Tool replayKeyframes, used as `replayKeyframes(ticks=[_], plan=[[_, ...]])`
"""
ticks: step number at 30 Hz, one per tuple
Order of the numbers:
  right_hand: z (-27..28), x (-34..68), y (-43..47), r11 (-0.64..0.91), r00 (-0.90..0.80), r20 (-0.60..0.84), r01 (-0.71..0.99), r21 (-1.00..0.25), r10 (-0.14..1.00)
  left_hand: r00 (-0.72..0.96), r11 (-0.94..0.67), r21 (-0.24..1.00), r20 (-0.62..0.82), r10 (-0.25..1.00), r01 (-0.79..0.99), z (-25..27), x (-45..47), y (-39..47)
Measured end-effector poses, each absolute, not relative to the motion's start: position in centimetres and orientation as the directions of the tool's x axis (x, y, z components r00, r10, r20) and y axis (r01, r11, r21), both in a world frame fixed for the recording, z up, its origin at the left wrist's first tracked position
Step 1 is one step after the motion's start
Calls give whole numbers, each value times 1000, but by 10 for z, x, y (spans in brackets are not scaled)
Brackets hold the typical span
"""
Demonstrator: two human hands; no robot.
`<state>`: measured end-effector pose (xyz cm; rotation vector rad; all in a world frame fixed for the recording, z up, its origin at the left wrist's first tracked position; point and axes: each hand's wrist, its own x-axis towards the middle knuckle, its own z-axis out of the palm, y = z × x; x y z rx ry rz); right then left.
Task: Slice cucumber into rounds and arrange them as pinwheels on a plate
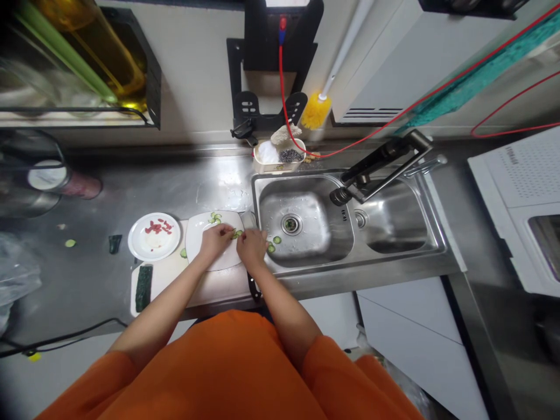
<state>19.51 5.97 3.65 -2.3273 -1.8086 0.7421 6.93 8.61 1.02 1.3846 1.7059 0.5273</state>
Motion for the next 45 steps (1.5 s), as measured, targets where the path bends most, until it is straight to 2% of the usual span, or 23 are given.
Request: replayKeyframes(ticks=[12, 19, 26, 45], plan=[[35, 192, 58, -275, 176, -278, 886, -372, 944, -2, 235, 715, -311, 951, 659, 13, 74, 85], [32, 190, 57, -200, 106, -262, 910, -364, 959, 9, 213, 702, -298, 955, 680, 16, 76, 83], [35, 190, 56, -188, 95, -273, 921, -340, 957, 12, 196, 656, -299, 954, 729, 16, 77, 85], [32, 197, 47, -129, 57, -199, 919, -371, 978, -27, 257, 699, -322, 946, 667, 18, 75, 84]])
